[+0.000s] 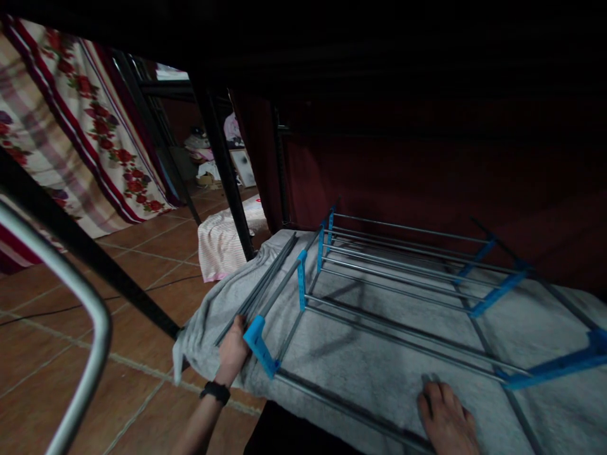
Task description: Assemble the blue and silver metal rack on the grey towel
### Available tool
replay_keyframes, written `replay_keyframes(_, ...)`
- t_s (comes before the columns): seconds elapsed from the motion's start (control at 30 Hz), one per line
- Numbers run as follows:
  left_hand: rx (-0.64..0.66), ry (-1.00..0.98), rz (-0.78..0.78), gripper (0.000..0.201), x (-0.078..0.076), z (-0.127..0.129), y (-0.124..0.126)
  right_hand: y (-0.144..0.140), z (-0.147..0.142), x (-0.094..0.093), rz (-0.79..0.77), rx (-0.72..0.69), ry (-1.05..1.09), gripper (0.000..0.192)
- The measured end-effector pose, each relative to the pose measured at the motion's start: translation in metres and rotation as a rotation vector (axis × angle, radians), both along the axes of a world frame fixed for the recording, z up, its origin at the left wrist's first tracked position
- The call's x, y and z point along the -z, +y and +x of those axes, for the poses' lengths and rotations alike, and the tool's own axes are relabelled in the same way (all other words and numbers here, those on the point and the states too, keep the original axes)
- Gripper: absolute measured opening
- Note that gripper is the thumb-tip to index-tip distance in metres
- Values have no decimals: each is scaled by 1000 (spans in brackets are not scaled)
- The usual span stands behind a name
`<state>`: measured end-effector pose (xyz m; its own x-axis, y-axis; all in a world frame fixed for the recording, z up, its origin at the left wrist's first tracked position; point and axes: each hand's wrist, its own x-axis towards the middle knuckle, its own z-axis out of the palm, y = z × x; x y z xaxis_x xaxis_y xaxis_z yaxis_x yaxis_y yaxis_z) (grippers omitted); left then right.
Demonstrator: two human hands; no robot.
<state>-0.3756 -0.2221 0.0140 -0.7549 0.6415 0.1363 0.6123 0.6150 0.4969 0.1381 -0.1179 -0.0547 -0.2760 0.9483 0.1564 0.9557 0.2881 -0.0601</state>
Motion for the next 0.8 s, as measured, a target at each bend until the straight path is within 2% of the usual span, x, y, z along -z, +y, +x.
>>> replay_keyframes(0.17, -63, -232, 82, 31, -23, 6, -12, -1, -2, -1, 27, -4, 11, 37)
replay_keyframes(0.3, -151, -384, 271, 38, -26, 16, -27, 0, -3, 0, 13, 11, 32, 36)
replay_keyframes(0.4, -122, -448, 444, 43, -21, 29, -44, 3, -1, 1, -15, 28, 67, 36)
replay_keyframes(0.47, -125, -477, 493, 48, -17, 39, -59, 7, 1, 1, -38, 30, 112, 36)
replay_keyframes(0.63, -212, -510, 496, 53, -3, 61, -102, 18, -1, -7, -86, -53, 386, 34)
replay_keyframes(0.8, -230, -567, 445, 61, 17, 85, -138, 12, -25, -36, -132, -212, 693, 29)
